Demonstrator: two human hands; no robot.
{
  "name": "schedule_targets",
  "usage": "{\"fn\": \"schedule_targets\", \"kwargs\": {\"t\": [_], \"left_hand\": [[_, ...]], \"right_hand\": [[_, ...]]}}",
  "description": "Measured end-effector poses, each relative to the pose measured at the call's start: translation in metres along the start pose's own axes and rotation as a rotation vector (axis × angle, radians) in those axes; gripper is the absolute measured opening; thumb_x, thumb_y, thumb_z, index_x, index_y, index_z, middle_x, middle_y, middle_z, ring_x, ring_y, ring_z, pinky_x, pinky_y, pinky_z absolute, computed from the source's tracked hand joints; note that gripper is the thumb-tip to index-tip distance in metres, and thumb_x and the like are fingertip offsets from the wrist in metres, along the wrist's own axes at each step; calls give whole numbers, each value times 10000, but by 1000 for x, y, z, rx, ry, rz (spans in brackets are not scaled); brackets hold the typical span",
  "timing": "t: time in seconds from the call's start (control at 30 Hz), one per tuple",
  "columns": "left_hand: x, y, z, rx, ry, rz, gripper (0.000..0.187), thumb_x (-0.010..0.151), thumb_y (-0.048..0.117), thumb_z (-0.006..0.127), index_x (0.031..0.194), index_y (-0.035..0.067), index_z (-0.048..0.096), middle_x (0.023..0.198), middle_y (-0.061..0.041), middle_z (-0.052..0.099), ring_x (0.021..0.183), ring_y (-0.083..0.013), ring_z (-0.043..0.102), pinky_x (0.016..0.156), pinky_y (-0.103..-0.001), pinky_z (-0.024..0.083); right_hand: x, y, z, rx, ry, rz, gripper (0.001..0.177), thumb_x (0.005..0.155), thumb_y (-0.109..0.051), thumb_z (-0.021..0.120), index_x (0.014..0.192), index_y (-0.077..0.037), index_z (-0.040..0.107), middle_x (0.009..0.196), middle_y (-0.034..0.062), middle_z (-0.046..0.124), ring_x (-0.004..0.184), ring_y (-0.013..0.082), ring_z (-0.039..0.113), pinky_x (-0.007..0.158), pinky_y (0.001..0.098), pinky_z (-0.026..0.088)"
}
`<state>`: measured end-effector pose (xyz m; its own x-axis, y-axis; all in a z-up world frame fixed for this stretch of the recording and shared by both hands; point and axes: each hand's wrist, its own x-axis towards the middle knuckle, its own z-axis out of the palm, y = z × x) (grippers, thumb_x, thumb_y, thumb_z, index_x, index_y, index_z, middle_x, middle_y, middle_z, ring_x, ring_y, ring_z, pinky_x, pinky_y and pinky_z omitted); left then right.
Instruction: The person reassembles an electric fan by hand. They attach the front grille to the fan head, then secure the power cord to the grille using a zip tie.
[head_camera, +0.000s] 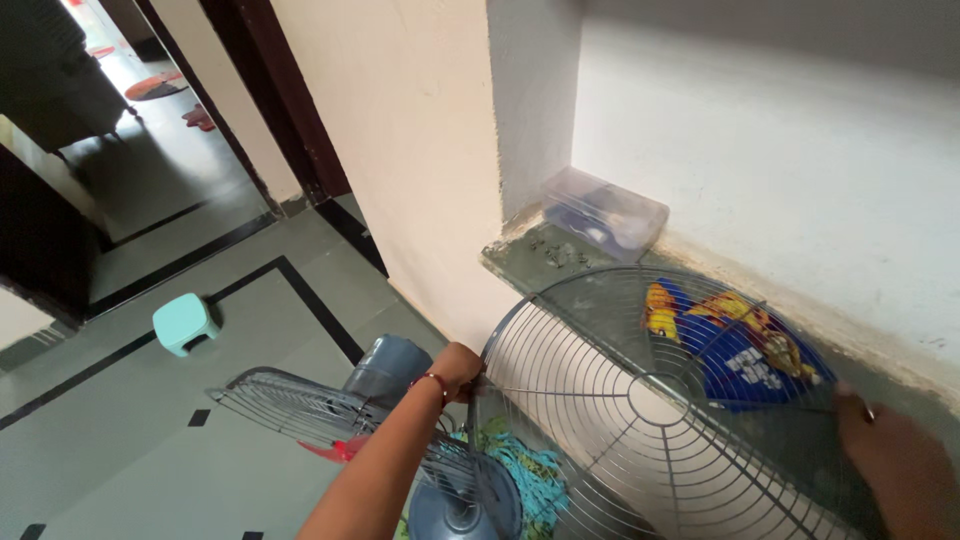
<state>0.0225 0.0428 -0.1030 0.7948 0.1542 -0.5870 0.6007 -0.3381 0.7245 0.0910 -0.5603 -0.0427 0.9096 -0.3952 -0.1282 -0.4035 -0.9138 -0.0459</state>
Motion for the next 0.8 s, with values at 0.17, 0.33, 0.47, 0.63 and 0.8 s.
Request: {"fn": "schedule_targets", "kwargs": {"t": [0.17,0.33,0.47,0.63,0.8], "left_hand": [[-5,10,8,-345,35,-232,148,975,62,546,952,-6,675,820,-165,737,698,-289,733,652,-493,617],[-20,20,10,-313,74,-238,114,965,79,600,950,-11,667,843,-158,711,698,-305,708,647,-504,592],[-15,20,11,-281,126,-273,124,963,125,603,966,22,671,895,-146,711,761,-308,712,724,-506,589],[-10,17,8,-283,124,-198,280,965,230,609,1035,-32,677,928,-164,723,870,-350,724,846,-563,547],[-45,58,13,237,476,-5,444,943,392,668,1219,49,609,1232,-228,548,1150,-432,546,976,-594,470]], "right_hand": [[-8,-3,-2,-17,-15,43,830,1107,-624,190,1132,-53,791,1005,253,777,963,393,753,936,502,593],[-24,2,-16,67,14,-10,828,1110,-615,207,1167,-33,793,977,252,751,938,417,775,919,523,584],[-18,-3,-16,70,-58,69,843,1099,-615,186,1194,-25,782,995,266,751,960,419,758,914,540,583],[-14,0,-18,56,1,64,833,1133,-630,222,1201,-27,793,1107,287,747,1050,454,724,988,540,547],[-48,-18,-64,33,240,32,754,1081,-670,304,1211,-87,765,1098,261,718,1092,462,668,956,585,514]]}}
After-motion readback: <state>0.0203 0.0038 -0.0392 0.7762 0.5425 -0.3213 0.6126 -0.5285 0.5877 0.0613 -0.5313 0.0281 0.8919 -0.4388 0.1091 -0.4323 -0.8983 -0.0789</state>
